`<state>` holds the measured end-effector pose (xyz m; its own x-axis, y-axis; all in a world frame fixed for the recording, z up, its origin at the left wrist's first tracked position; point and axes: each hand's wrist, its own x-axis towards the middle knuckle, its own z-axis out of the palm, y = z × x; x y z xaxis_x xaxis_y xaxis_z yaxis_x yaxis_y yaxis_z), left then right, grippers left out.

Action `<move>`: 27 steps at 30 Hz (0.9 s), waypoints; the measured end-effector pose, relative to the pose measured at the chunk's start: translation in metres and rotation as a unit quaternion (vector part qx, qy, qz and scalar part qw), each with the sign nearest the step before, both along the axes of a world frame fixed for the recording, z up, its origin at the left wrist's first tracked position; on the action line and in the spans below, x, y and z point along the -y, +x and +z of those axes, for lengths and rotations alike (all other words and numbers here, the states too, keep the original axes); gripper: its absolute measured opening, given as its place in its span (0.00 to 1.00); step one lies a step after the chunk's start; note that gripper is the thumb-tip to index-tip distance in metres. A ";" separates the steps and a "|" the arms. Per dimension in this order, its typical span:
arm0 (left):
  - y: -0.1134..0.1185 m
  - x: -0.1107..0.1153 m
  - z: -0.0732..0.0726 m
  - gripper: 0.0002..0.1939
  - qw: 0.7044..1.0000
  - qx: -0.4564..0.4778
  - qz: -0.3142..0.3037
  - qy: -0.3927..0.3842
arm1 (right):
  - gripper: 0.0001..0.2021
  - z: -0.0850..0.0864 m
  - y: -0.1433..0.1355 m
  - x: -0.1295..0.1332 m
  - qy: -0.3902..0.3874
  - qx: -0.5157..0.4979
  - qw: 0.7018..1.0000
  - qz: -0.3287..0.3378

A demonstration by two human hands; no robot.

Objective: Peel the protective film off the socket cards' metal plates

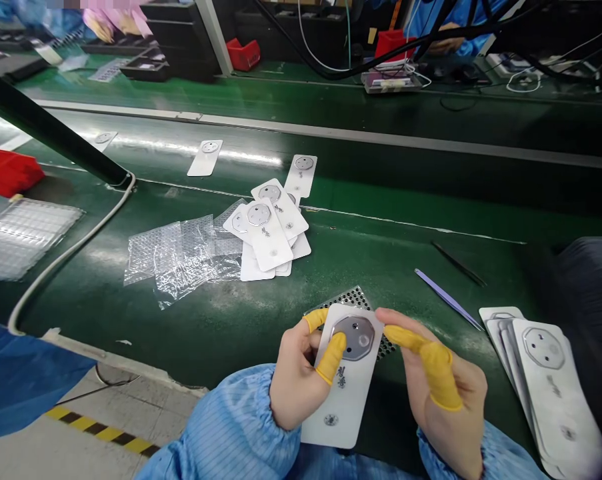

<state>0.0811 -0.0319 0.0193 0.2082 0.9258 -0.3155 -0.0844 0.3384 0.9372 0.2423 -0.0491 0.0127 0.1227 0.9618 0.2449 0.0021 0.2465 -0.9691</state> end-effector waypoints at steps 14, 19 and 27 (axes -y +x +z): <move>-0.005 -0.007 0.009 0.11 0.975 0.210 -0.019 -0.064 | 0.20 0.007 -0.008 -0.005 -0.122 -0.038 0.992 0.000; -0.003 -0.007 0.012 0.12 0.976 0.209 -0.029 -0.062 | 0.21 0.016 -0.008 -0.003 -0.089 -0.017 0.996 -0.007; 0.003 -0.002 0.017 0.10 0.993 0.115 0.013 0.005 | 0.22 0.012 -0.009 0.005 -0.073 0.031 0.996 -0.035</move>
<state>0.0836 -0.0295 0.0361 0.2500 0.9348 -0.2523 -0.3050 0.3233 0.8958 0.2334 -0.0536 0.0250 0.1792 0.9773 0.1131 0.0751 0.1011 -0.9920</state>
